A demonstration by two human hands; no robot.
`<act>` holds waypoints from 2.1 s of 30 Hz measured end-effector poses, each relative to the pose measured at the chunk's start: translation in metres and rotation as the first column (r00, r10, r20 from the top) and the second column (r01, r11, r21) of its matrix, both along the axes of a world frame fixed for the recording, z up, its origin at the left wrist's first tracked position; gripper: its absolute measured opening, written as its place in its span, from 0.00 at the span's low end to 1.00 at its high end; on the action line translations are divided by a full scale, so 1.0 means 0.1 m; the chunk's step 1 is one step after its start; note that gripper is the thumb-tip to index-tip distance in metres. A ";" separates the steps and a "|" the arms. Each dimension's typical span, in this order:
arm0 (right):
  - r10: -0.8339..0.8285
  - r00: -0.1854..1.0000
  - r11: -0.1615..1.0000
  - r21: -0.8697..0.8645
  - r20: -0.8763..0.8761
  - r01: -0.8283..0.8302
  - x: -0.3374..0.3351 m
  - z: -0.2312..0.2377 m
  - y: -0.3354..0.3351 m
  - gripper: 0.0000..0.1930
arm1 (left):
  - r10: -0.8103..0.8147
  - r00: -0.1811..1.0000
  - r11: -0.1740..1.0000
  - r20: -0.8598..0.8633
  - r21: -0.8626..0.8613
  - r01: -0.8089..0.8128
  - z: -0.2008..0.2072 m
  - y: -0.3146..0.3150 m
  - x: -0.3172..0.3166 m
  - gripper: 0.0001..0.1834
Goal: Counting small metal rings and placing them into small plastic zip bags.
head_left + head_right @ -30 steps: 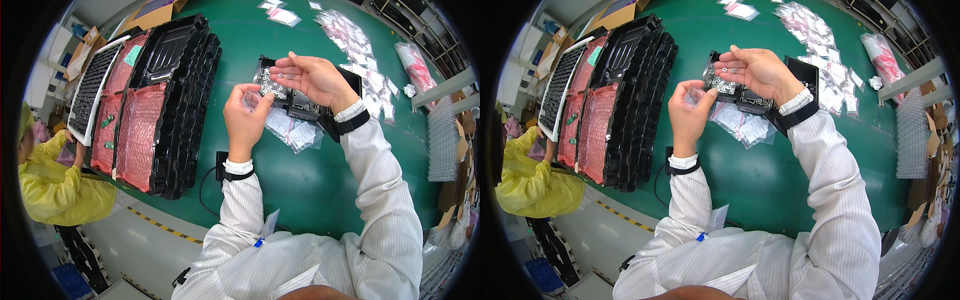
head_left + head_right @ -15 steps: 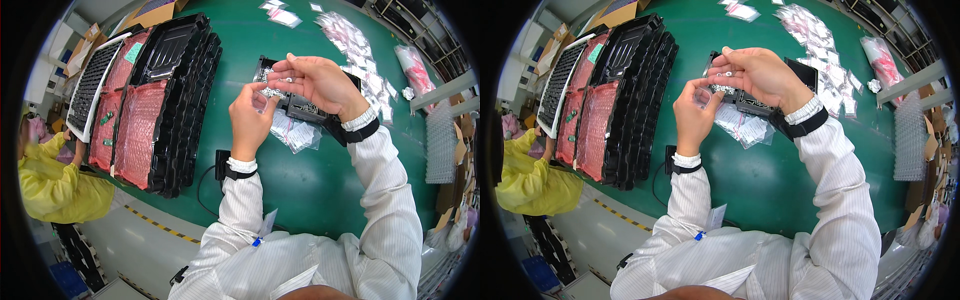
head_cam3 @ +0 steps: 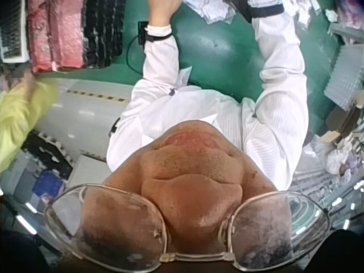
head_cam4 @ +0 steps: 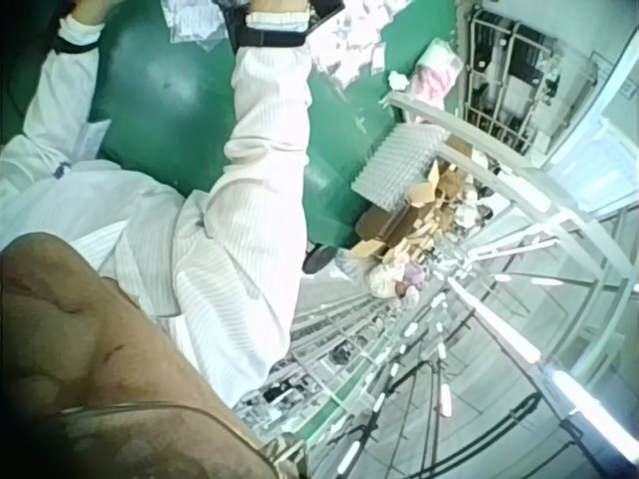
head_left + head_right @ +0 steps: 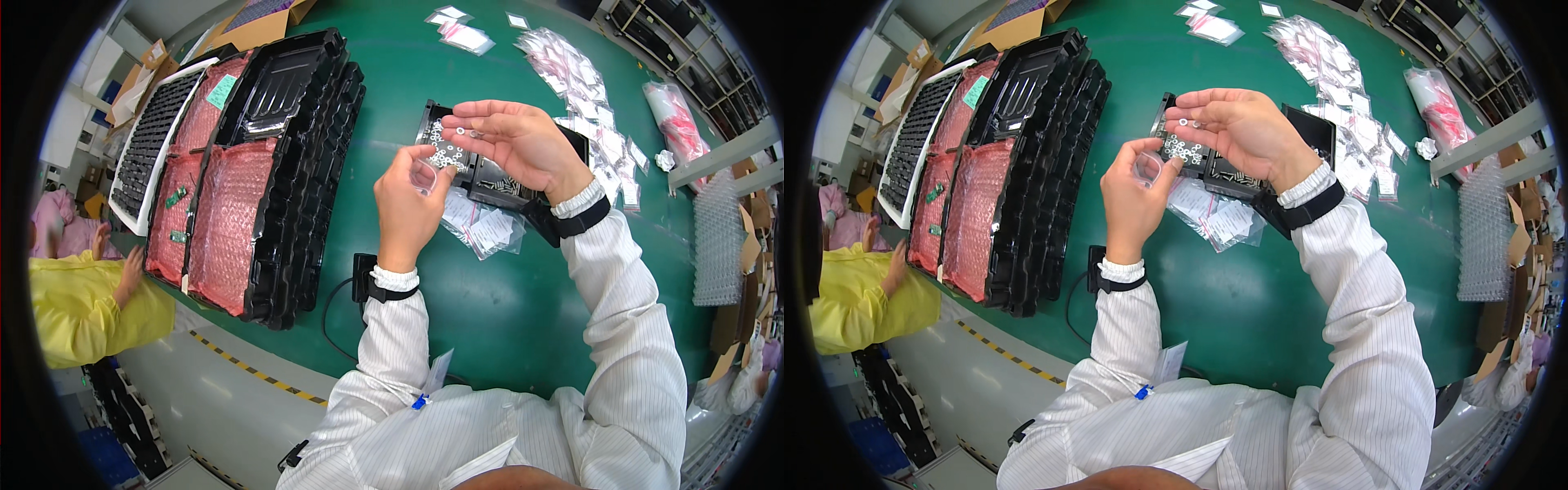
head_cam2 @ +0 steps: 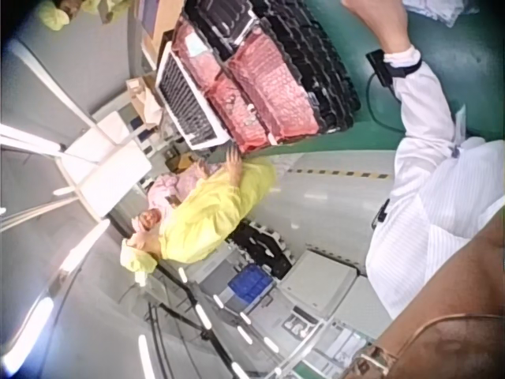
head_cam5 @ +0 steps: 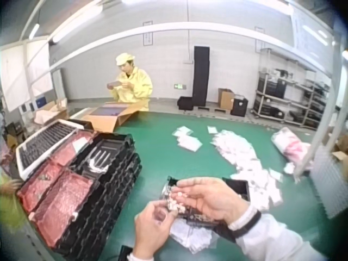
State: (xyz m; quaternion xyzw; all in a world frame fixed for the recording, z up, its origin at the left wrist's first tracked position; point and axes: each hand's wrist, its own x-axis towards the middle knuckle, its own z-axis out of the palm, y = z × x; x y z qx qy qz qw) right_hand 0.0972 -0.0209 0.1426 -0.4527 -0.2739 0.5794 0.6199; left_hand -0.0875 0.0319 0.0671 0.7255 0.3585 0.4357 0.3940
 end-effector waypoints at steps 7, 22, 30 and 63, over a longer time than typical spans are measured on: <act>0.021 1.000 0.999 0.037 0.001 -0.021 0.02 0.01 -0.03 0.18 | -0.014 1.000 1.000 -0.008 -0.004 0.014 -0.01 0.00 0.02 0.18; -0.041 0.991 0.997 0.052 -0.126 0.048 0.07 0.03 -0.10 0.17 | -0.025 1.000 1.000 0.001 -0.004 0.025 -0.02 -0.03 0.05 0.18; 0.113 0.993 0.994 0.000 -0.029 -0.113 -0.05 0.13 -0.14 0.26 | 0.009 0.998 0.996 -0.054 0.084 -0.004 -0.02 -0.02 0.04 0.16; 0.128 0.659 0.970 0.046 0.741 -0.240 -0.12 0.06 -0.64 0.06 | -0.584 0.451 0.318 0.674 -0.321 0.892 0.01 -0.13 -0.04 0.46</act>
